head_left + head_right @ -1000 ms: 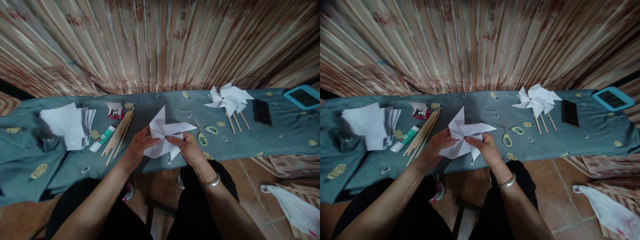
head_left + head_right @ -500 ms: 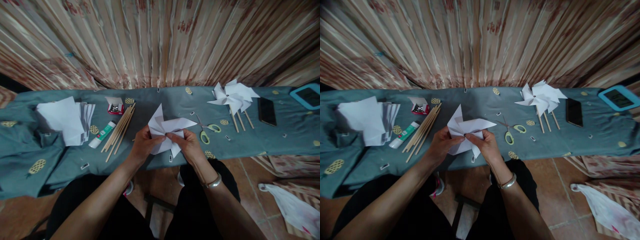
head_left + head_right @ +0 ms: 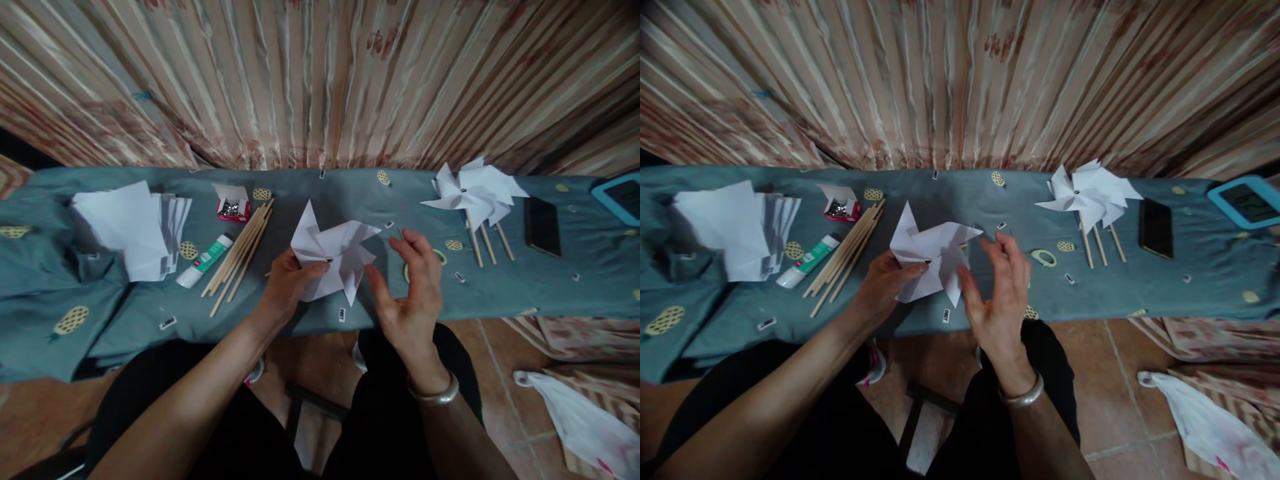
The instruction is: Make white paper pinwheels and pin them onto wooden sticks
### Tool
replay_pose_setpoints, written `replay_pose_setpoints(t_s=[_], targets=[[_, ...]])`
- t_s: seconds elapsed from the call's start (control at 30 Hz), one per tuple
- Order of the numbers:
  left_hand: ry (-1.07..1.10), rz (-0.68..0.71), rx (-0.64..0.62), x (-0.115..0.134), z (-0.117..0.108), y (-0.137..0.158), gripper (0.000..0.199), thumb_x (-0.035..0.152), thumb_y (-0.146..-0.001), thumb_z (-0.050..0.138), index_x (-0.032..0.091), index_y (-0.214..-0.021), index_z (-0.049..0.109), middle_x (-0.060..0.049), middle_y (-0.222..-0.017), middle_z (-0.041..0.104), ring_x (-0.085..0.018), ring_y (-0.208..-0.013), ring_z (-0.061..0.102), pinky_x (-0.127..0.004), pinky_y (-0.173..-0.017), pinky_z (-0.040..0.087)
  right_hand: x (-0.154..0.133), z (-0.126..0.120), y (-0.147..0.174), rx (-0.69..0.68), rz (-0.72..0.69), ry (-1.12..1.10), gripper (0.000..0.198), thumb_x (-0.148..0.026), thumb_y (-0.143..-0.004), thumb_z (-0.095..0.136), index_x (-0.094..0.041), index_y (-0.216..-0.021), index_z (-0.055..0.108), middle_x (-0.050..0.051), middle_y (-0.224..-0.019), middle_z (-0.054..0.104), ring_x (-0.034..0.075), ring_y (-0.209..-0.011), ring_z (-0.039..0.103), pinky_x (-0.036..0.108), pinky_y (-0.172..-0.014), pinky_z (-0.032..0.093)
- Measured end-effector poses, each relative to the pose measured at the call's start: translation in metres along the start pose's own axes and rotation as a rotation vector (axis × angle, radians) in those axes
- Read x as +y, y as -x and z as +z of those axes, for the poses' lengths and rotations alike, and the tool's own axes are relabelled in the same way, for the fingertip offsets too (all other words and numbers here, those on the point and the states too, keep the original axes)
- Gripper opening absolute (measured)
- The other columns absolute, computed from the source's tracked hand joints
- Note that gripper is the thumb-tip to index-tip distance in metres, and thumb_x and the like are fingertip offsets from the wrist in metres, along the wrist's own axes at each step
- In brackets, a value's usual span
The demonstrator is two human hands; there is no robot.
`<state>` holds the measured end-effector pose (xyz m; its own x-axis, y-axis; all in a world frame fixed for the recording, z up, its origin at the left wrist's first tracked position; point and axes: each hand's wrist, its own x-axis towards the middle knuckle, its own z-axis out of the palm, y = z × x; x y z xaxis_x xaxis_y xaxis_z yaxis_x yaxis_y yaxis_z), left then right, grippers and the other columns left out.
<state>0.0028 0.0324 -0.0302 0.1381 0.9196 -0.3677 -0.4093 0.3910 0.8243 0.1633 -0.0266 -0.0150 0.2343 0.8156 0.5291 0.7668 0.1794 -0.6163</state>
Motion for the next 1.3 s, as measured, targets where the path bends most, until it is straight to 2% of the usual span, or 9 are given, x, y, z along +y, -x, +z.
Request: replay_pose_setpoints(t_s=[0.1,0.2,0.33,0.5,0.73,1.03,1.3], targets=[[-0.011,0.024,-0.033,-0.002,0.000,0.001,0.033,0.019,-0.049,0.086,0.015,-0.079,0.072,-0.002,-0.076,0.075,-0.016,-0.067,0.065,-0.028,-0.066,0.050,-0.011,0.003,0.003,-0.042,-0.232,0.110,0.027,-0.019,-0.090,0.060,-0.028,-0.115,0.064,0.010,-0.134,0.054,0.029,-0.121,0.054,0.050,-0.100,0.047],[-0.025,0.047,-0.078,-0.003,0.000,0.003,0.030,0.019,-0.053,0.084,0.015,-0.080,0.072,-0.002,-0.079,0.075,-0.015,-0.067,0.065,-0.027,-0.066,0.050,-0.017,0.015,0.003,-0.109,-0.274,0.114,0.020,-0.018,-0.090,0.059,-0.024,-0.109,0.066,0.012,-0.133,0.055,0.029,-0.121,0.053,0.050,-0.098,0.047],[-0.049,0.101,-0.082,-0.006,-0.001,0.004,0.032,0.021,-0.054,0.083,0.015,-0.083,0.072,-0.001,-0.079,0.074,-0.016,-0.069,0.065,-0.028,-0.069,0.050,-0.017,0.024,0.000,-0.104,-0.218,0.122,0.013,-0.023,-0.091,0.060,-0.024,-0.101,0.068,0.010,-0.134,0.054,0.030,-0.122,0.052,0.052,-0.100,0.046],[-0.080,0.117,-0.065,-0.008,-0.002,0.003,0.031,0.021,-0.053,0.083,0.015,-0.081,0.070,0.001,-0.074,0.073,-0.016,-0.067,0.065,-0.027,-0.067,0.051,-0.017,0.022,-0.001,-0.135,-0.165,0.076,0.011,-0.023,-0.091,0.059,-0.022,-0.094,0.069,0.011,-0.136,0.053,0.030,-0.124,0.051,0.051,-0.102,0.045],[-0.108,0.115,-0.064,-0.007,-0.001,0.004,0.031,0.020,-0.054,0.083,0.015,-0.082,0.071,0.000,-0.076,0.073,-0.016,-0.068,0.065,-0.027,-0.067,0.050,-0.015,0.021,-0.002,-0.177,-0.042,-0.033,0.009,-0.026,-0.088,0.062,-0.023,-0.091,0.070,0.009,-0.137,0.054,0.029,-0.122,0.054,0.051,-0.100,0.046],[-0.134,0.139,-0.072,-0.010,-0.002,0.004,0.030,0.022,-0.056,0.083,0.015,-0.082,0.070,0.000,-0.075,0.072,-0.015,-0.066,0.063,-0.025,-0.064,0.048,-0.012,0.020,-0.002,-0.219,0.044,-0.126,0.007,-0.024,-0.085,0.064,-0.023,-0.088,0.070,0.009,-0.139,0.054,0.028,-0.128,0.051,0.051,-0.107,0.041],[-0.145,0.139,-0.086,-0.009,-0.001,0.005,0.030,0.024,-0.056,0.083,0.016,-0.082,0.070,0.000,-0.074,0.073,-0.018,-0.068,0.065,-0.028,-0.066,0.051,-0.011,0.020,-0.007,-0.271,0.322,-0.344,0.004,-0.026,-0.075,0.072,-0.023,-0.078,0.071,0.006,-0.144,0.050,0.028,-0.132,0.049,0.049,-0.113,0.035]])
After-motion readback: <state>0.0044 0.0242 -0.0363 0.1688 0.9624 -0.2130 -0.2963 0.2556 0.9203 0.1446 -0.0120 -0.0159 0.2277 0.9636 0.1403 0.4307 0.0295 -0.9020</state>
